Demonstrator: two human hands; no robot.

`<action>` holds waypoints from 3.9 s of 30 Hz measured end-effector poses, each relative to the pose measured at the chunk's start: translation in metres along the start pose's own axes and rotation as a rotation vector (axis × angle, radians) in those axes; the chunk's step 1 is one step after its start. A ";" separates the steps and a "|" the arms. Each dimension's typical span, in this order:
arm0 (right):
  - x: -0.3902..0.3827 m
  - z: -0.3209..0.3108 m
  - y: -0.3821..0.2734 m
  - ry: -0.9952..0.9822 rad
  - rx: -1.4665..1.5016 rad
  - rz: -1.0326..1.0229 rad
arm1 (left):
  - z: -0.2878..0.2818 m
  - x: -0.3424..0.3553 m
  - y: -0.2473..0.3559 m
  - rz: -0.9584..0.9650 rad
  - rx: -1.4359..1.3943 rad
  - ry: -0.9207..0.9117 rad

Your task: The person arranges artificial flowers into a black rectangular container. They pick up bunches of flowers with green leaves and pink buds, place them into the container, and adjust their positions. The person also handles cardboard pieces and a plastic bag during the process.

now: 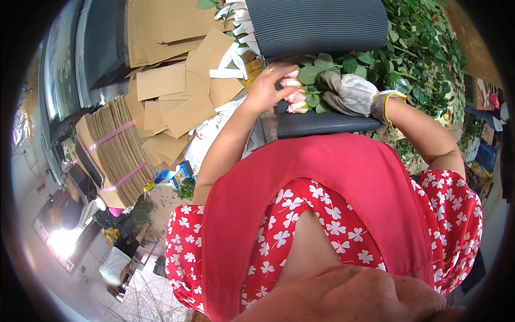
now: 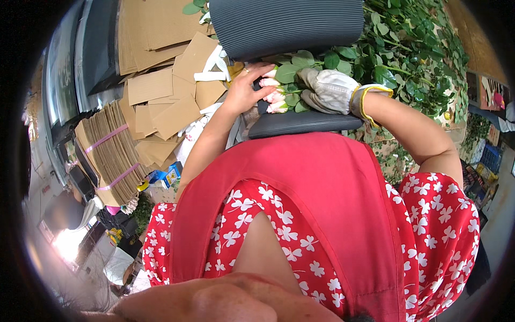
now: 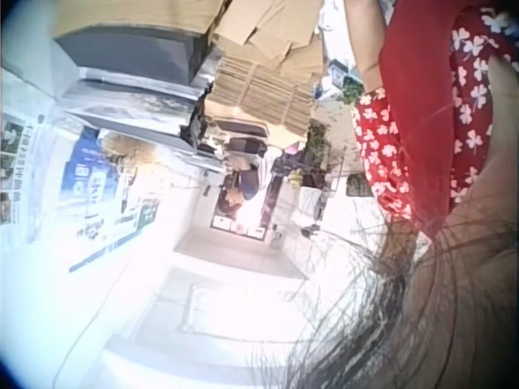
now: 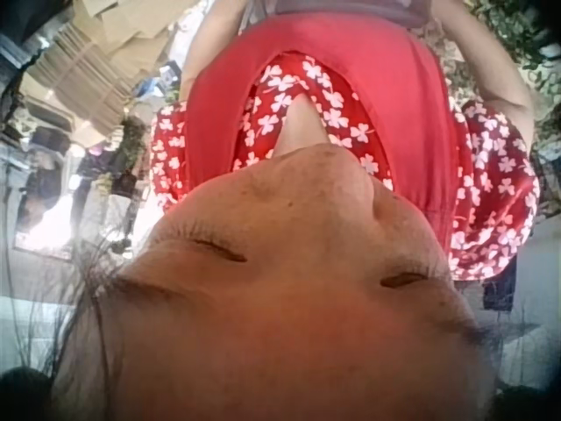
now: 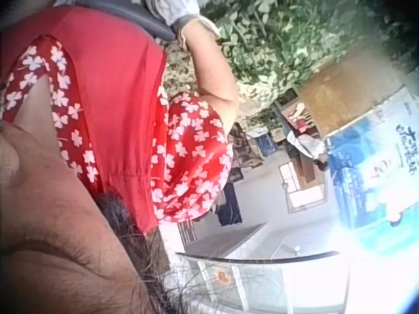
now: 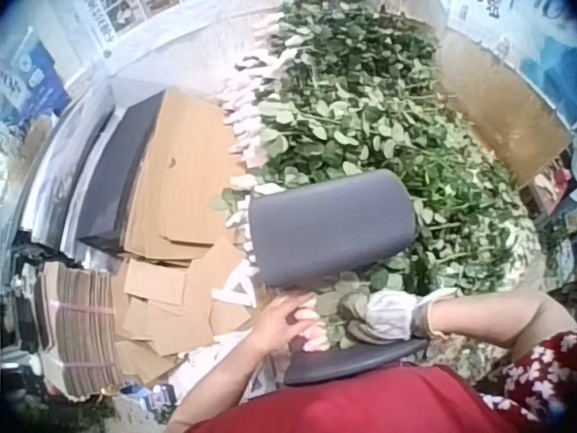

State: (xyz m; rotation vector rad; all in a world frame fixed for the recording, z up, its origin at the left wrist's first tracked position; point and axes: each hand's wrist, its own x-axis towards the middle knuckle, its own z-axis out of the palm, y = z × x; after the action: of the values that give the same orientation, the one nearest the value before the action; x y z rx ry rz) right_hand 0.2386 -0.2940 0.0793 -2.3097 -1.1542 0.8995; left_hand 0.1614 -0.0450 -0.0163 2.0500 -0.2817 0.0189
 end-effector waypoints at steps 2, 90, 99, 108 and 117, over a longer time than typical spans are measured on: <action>-0.001 0.005 0.007 0.033 0.008 -0.058 | -0.001 0.000 0.001 0.006 0.002 -0.002; 0.030 -0.007 0.010 0.346 -0.447 -0.292 | 0.014 -0.005 -0.001 -0.047 -0.033 0.056; -0.024 -0.077 0.005 0.018 -0.528 0.226 | 0.004 0.000 -0.013 0.017 -0.019 -0.008; 0.052 0.002 0.023 0.622 -0.840 -0.428 | 0.003 -0.005 -0.006 0.060 0.072 0.036; 0.054 0.015 0.026 0.530 -1.030 -0.322 | 0.013 -0.012 -0.009 0.086 0.156 0.099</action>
State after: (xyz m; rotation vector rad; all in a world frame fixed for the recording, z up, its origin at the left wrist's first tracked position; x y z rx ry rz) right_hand 0.2671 -0.2638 0.0336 -2.6473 -1.8972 -0.5693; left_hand 0.1498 -0.0499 -0.0318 2.1825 -0.3146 0.1996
